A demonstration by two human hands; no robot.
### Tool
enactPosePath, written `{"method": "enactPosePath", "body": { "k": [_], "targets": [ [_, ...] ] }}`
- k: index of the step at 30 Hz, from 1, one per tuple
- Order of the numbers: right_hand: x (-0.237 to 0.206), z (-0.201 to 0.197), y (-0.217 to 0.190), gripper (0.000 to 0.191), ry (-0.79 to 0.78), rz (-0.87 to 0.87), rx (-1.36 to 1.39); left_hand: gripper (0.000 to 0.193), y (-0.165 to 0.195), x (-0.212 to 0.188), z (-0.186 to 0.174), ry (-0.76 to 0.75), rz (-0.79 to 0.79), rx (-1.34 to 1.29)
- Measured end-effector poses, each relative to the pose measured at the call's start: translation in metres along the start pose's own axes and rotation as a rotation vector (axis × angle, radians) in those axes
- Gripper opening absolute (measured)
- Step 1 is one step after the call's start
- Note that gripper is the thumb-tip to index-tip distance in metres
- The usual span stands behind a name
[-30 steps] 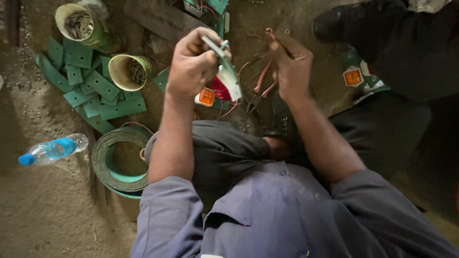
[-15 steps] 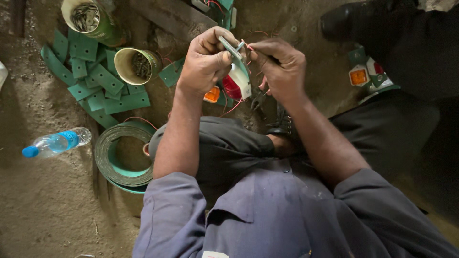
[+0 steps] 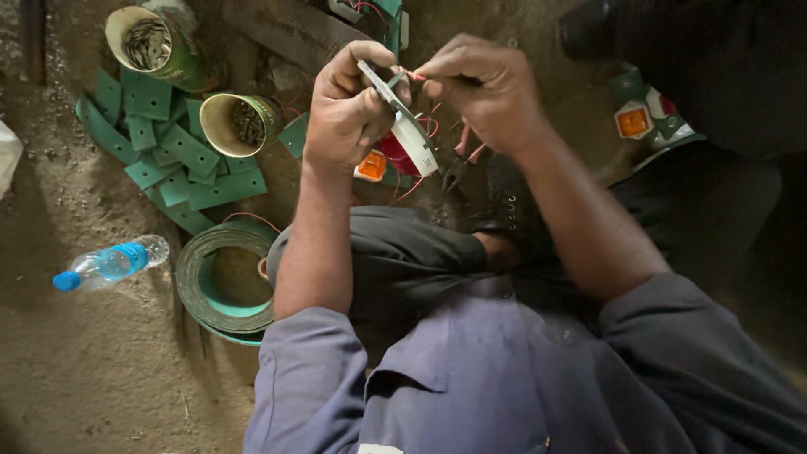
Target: The person sits on the floor and assembles small electrical components by inserting wires into green plastic bases and securing them with screws. They repeatedly pick up parts, connect wires, and tighten fasteners using a screwdriver.
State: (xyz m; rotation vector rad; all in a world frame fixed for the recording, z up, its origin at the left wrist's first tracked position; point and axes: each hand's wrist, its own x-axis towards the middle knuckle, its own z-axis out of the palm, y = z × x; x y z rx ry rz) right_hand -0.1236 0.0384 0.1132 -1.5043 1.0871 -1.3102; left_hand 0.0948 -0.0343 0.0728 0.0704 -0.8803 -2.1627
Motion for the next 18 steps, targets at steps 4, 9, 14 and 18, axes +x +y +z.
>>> {"method": "enactPosePath", "body": {
  "k": [4,9,14,18],
  "targets": [
    [-0.0028,0.0042,-0.0025,0.016,0.017,0.040,0.007,0.039,0.0002,0.0001,0.0002,0.004,-0.006,0.002],
    [-0.0050,0.0029,0.0012,0.015,0.012,-0.009,0.013,0.041,0.0003,0.0014,0.0007,-0.003,-0.022,0.026],
    [-0.0078,0.0061,0.0043,0.016,0.009,0.002,0.111,0.035,0.0024,0.0016,0.0048,0.023,-0.021,0.101],
    [-0.0061,0.0021,0.0033,0.019,0.044,-0.082,-0.121,0.031,0.0028,0.0049,0.0094,0.101,-0.041,0.249]
  ]
}}
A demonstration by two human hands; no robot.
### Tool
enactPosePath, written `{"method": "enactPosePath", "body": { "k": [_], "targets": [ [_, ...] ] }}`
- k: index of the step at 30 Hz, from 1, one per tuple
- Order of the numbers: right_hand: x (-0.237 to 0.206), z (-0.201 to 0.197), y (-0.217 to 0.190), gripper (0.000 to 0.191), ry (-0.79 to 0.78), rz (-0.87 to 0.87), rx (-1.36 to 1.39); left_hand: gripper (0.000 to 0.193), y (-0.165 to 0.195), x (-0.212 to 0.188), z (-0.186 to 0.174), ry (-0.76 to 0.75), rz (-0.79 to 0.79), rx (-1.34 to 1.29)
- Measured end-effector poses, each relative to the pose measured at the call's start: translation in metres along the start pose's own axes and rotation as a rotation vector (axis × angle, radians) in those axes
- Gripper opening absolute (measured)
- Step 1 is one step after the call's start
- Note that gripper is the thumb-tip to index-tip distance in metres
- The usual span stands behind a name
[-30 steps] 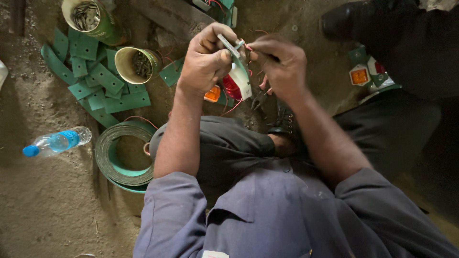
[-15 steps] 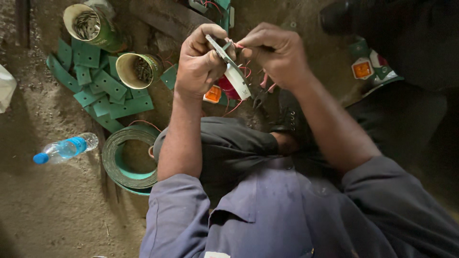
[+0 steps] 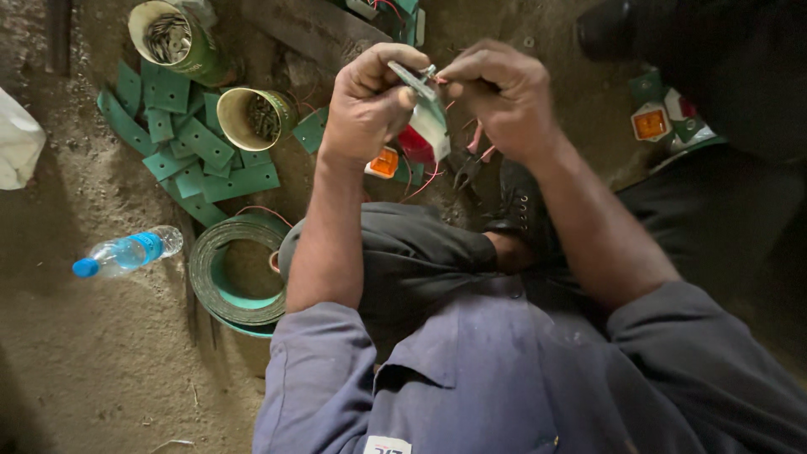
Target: The person sits on the floor and assembles small electrical components by inserting wires into green plastic bases and securing them with screws. They repeatedly pick up parts, connect wires, and tighten fasteners using a screwdriver.
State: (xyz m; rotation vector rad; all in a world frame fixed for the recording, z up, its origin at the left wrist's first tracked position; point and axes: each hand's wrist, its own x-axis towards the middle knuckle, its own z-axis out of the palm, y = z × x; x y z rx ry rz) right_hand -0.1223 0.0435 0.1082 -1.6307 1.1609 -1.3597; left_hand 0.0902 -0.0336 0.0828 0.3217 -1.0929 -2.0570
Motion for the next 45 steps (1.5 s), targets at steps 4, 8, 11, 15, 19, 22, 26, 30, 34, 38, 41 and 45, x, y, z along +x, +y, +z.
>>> {"method": "enactPosePath", "body": {
  "k": [4,8,11,15,19,22,26,30,34,38,41,45],
  "targets": [
    [0.002,-0.005,-0.001,0.020,-0.016,-0.012,-0.023,0.030,-0.002,0.003,0.006,-0.018,0.118,0.157],
    [0.000,-0.006,0.000,0.023,-0.004,0.009,-0.029,0.027,-0.002,0.001,0.010,-0.001,0.165,0.245],
    [0.000,-0.004,0.002,0.024,-0.002,0.004,-0.075,0.025,-0.003,0.004,0.014,0.000,0.315,0.345],
    [0.002,0.002,0.007,0.023,0.055,0.011,0.060,0.022,-0.005,0.005,0.018,0.065,0.280,0.184],
    [0.002,0.007,0.007,0.020,0.075,0.207,-0.082,0.017,-0.010,0.003,0.013,0.215,0.140,0.077],
    [-0.003,0.010,0.004,0.028,0.092,0.002,-0.299,0.015,-0.022,0.008,0.006,0.291,0.195,0.005],
    [-0.018,0.032,0.009,0.012,0.367,0.018,-0.223,0.014,-0.043,0.015,0.005,0.441,0.249,-0.055],
    [-0.038,0.066,0.035,0.022,0.300,0.899,0.645,0.018,-0.052,0.013,0.021,0.489,0.374,0.188],
    [-0.040,0.072,0.067,0.025,0.213,0.874,1.113,0.021,-0.045,0.008,0.037,0.314,0.462,0.548],
    [-0.041,0.072,0.076,0.032,0.247,0.914,1.230,0.027,-0.030,0.008,0.039,0.265,0.552,0.857],
    [-0.049,0.068,0.067,0.030,0.126,0.831,1.003,0.029,-0.023,0.008,0.033,0.312,0.524,0.946],
    [-0.058,0.040,0.055,0.025,0.323,0.873,0.850,0.023,-0.020,0.007,0.023,0.399,0.242,0.598]
  ]
}}
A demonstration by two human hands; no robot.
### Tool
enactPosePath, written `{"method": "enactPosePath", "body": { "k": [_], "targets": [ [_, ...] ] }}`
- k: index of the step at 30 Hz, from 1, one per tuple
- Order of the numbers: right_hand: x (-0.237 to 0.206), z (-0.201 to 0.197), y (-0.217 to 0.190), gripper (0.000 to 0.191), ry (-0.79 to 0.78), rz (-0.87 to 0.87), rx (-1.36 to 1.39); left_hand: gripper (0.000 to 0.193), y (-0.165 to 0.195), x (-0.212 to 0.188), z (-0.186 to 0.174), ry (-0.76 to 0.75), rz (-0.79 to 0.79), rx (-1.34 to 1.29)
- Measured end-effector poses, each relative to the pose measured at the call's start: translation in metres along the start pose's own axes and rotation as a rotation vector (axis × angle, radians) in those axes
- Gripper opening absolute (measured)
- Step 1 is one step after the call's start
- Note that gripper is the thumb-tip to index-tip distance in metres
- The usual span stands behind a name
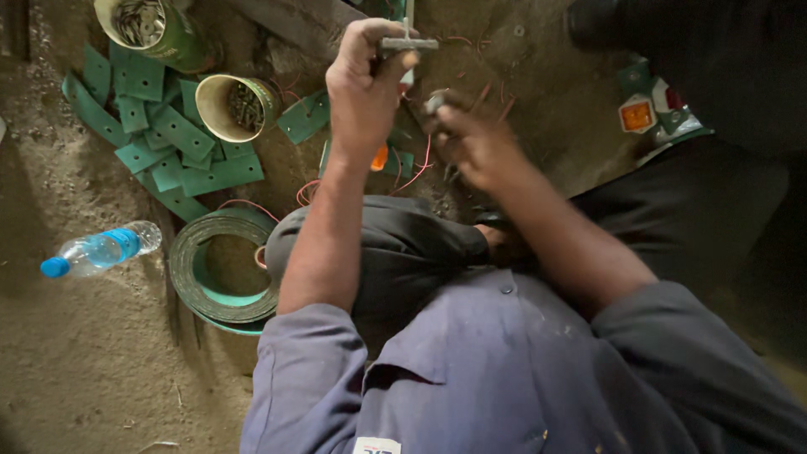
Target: The person sits on the floor and assembles small electrical components by inserting wires into green plastic bases and securing them with screws. They repeatedly pick up parts, connect wires, and tighten fasteners using a screwdriver.
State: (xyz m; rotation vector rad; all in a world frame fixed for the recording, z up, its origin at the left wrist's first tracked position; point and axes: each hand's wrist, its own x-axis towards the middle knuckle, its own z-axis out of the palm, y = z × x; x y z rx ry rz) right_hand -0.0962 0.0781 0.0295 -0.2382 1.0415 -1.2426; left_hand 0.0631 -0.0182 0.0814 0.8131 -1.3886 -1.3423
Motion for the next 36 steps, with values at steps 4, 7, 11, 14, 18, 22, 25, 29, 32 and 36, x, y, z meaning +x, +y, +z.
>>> {"method": "enactPosePath", "body": {
  "k": [4,7,11,14,18,22,25,29,32,36],
  "targets": [
    [-0.002,-0.006,-0.031,0.017,0.116,-0.215,-0.127,0.022,-0.002,-0.003,-0.001,-0.192,-0.102,-0.154],
    [-0.005,0.004,-0.046,0.012,0.162,-0.390,-0.249,0.022,0.000,-0.007,0.004,-0.289,-0.136,-0.062],
    [-0.015,0.021,-0.054,0.012,0.142,-0.511,-0.356,0.018,0.002,-0.007,0.006,-0.318,-0.175,-0.067],
    [-0.017,0.023,-0.055,0.011,0.138,-0.523,-0.327,0.018,0.003,-0.006,0.003,-0.323,-0.133,-0.014],
    [-0.012,0.012,-0.059,0.013,0.017,-0.599,-0.445,0.020,0.004,-0.006,0.004,-0.290,-0.104,-0.012],
    [-0.010,0.001,-0.066,0.016,-0.099,-0.663,-0.654,0.037,0.010,-0.003,0.006,-0.245,-0.012,0.054],
    [-0.011,0.003,-0.069,0.018,-0.136,-0.679,-0.692,0.033,0.012,-0.001,0.006,-0.292,-0.019,0.066],
    [-0.017,0.014,-0.065,0.020,-0.097,-0.626,-0.633,0.029,0.003,-0.002,0.011,-0.202,0.140,0.116],
    [-0.020,0.013,-0.064,0.016,-0.063,-0.604,-0.652,0.026,-0.011,-0.004,0.014,-0.199,0.144,0.042],
    [-0.006,-0.011,-0.071,0.018,0.193,-0.447,-0.176,0.014,-0.023,-0.002,0.008,-0.203,-0.246,-0.372]
  ]
}}
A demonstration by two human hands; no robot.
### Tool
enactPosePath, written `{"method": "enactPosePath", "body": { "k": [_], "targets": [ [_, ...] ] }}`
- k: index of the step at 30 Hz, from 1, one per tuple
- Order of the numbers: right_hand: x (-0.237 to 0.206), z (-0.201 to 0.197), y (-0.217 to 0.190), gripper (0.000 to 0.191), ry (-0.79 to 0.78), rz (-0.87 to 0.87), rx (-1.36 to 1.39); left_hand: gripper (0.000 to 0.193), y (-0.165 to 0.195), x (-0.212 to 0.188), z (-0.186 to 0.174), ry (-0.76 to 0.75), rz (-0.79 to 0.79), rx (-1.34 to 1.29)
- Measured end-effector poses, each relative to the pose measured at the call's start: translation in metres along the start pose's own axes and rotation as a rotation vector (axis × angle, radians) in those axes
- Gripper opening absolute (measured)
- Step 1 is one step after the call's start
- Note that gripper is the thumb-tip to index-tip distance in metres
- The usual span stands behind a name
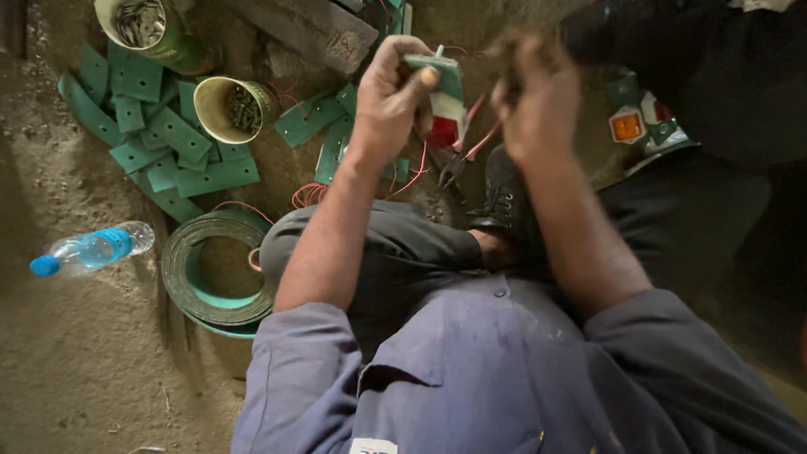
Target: The person sits on the floor and assembles small electrical components by inserting wires into green plastic bases and securing them with screws. They repeatedly pick up parts, connect wires, and tighten fasteners using a screwdriver.
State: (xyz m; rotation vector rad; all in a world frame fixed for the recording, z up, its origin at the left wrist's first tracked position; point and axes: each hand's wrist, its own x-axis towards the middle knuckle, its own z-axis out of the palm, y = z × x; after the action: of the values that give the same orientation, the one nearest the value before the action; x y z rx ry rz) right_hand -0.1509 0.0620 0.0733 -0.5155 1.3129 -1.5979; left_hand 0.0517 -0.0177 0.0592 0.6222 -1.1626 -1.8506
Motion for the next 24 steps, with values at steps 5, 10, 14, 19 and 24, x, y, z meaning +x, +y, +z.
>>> {"method": "enactPosePath", "body": {
  "k": [5,10,14,19,24],
  "targets": [
    [0.032,-0.029,0.016,0.026,0.296,0.427,0.444,0.014,0.010,-0.005,-0.012,-0.117,0.076,-0.207],
    [0.009,-0.018,0.024,0.025,0.077,0.205,0.165,0.015,0.014,-0.004,-0.007,-0.222,0.072,-0.383],
    [0.001,0.008,0.005,0.018,-0.045,-0.220,0.001,0.017,0.011,-0.004,-0.001,-0.290,0.062,-0.550],
    [-0.006,0.028,-0.006,0.009,-0.049,-0.190,-0.123,0.015,0.009,-0.007,-0.004,-0.303,0.031,-0.555],
    [-0.010,0.031,0.000,0.009,-0.150,-0.269,-0.266,0.015,0.004,-0.009,-0.006,-0.291,-0.065,-0.494]
  ]
}}
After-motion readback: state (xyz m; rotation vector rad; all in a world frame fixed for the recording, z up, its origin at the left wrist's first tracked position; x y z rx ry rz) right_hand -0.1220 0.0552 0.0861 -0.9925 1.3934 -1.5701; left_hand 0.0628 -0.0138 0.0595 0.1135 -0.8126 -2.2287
